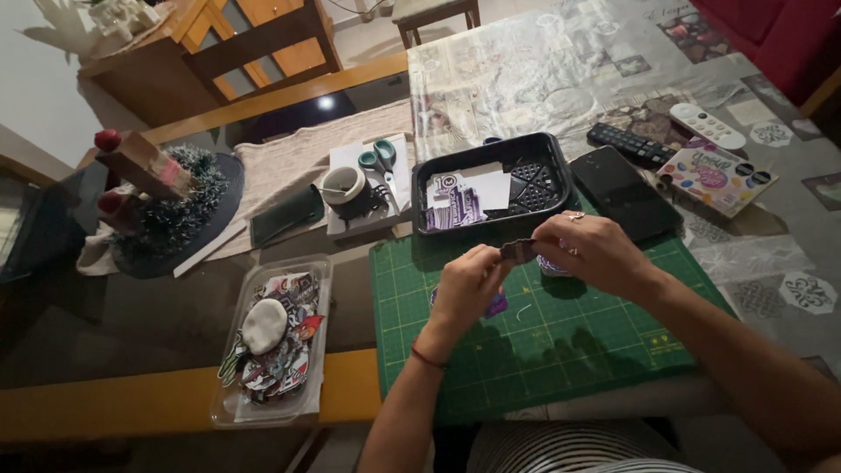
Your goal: Peeling decorative stickers from a backing sheet and applying them to a green cutting mat on a table.
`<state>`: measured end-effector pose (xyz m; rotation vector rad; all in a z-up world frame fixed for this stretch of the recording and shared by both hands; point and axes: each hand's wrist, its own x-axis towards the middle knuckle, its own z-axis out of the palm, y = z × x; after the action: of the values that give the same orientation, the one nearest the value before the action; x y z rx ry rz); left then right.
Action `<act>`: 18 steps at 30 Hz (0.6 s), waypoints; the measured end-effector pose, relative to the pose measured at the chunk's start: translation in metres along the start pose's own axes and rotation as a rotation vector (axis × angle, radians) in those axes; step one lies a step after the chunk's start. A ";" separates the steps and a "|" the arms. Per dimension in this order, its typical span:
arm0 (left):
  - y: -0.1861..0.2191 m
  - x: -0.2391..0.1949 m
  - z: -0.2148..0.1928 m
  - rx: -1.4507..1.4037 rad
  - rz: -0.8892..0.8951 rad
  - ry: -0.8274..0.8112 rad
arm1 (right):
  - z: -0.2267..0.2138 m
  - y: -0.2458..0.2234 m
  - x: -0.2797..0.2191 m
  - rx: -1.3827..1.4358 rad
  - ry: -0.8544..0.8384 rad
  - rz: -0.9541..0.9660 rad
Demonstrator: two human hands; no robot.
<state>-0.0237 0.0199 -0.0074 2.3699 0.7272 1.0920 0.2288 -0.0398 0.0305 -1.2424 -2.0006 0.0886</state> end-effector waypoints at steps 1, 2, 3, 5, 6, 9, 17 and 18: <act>0.003 0.000 -0.002 -0.017 -0.014 -0.005 | 0.001 0.001 -0.001 0.014 0.001 -0.004; 0.006 0.002 -0.004 -0.032 -0.027 -0.008 | 0.001 0.003 0.000 0.027 0.001 -0.011; 0.006 0.002 -0.003 -0.033 -0.027 -0.007 | 0.000 0.001 0.001 0.027 0.000 -0.011; 0.006 0.001 -0.003 -0.105 -0.074 -0.054 | -0.001 -0.006 0.002 0.080 -0.005 0.017; 0.008 0.002 -0.003 -0.105 -0.075 -0.051 | 0.000 -0.007 0.003 0.080 -0.007 0.015; 0.012 0.002 -0.003 -0.054 -0.059 -0.078 | 0.002 -0.010 0.002 0.041 0.009 -0.011; 0.016 0.002 -0.007 -0.100 -0.025 -0.089 | -0.001 -0.005 0.003 0.182 -0.036 0.169; 0.015 0.002 -0.006 -0.101 -0.026 -0.092 | -0.001 -0.005 0.002 0.183 -0.035 0.171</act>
<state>-0.0234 0.0104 0.0062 2.3028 0.6535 0.9779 0.2253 -0.0411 0.0338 -1.2979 -1.8657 0.3713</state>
